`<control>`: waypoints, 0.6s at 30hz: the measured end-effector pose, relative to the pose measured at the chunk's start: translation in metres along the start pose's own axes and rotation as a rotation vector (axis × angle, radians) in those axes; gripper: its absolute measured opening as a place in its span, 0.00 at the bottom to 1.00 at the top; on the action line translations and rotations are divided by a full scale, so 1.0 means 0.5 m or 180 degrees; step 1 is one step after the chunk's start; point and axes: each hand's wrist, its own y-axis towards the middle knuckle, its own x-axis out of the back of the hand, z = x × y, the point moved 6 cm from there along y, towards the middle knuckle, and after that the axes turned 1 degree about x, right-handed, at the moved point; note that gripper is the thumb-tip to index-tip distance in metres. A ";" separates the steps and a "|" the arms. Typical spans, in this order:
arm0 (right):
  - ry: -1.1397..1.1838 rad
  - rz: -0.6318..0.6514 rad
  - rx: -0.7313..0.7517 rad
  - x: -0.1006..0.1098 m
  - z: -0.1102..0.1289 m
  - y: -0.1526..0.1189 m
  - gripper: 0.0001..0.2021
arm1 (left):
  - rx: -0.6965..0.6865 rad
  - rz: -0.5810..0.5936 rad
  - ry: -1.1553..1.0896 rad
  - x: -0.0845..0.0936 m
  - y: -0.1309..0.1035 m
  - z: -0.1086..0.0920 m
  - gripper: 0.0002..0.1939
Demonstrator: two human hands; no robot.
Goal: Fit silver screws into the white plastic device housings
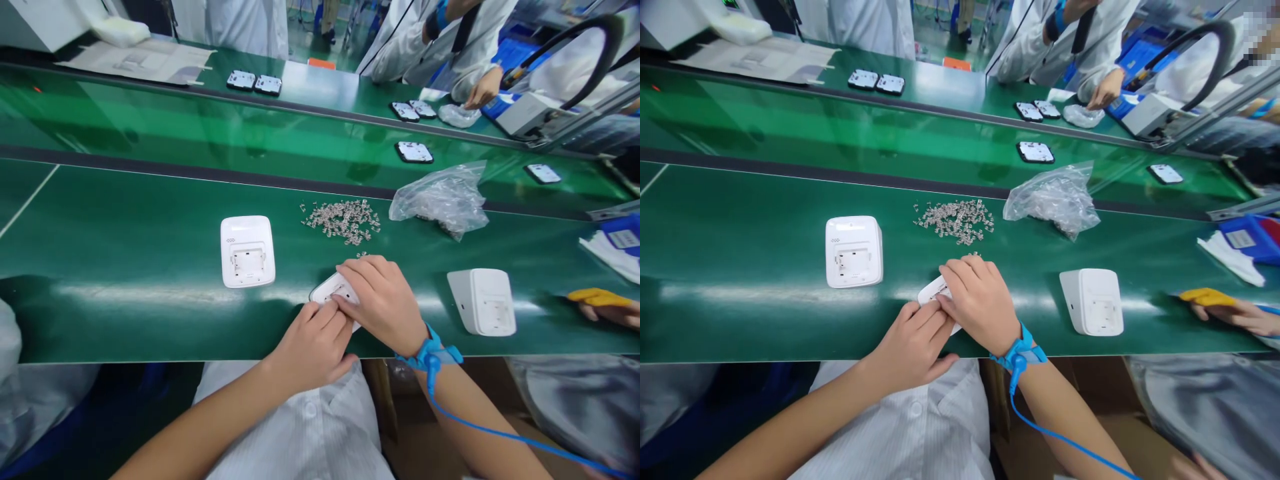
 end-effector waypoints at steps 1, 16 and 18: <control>-0.0041 -0.0033 0.0049 0.001 0.001 0.001 0.13 | -0.0001 -0.0001 -0.0058 -0.001 0.000 0.000 0.27; 0.0101 -0.0155 -0.0706 -0.018 0.141 -0.104 0.23 | 0.2072 -0.1196 0.0833 0.095 -0.099 0.146 0.22; 0.0121 -0.0155 -0.0678 -0.025 0.153 -0.116 0.27 | 0.2189 -0.0786 0.1130 0.095 -0.108 0.158 0.28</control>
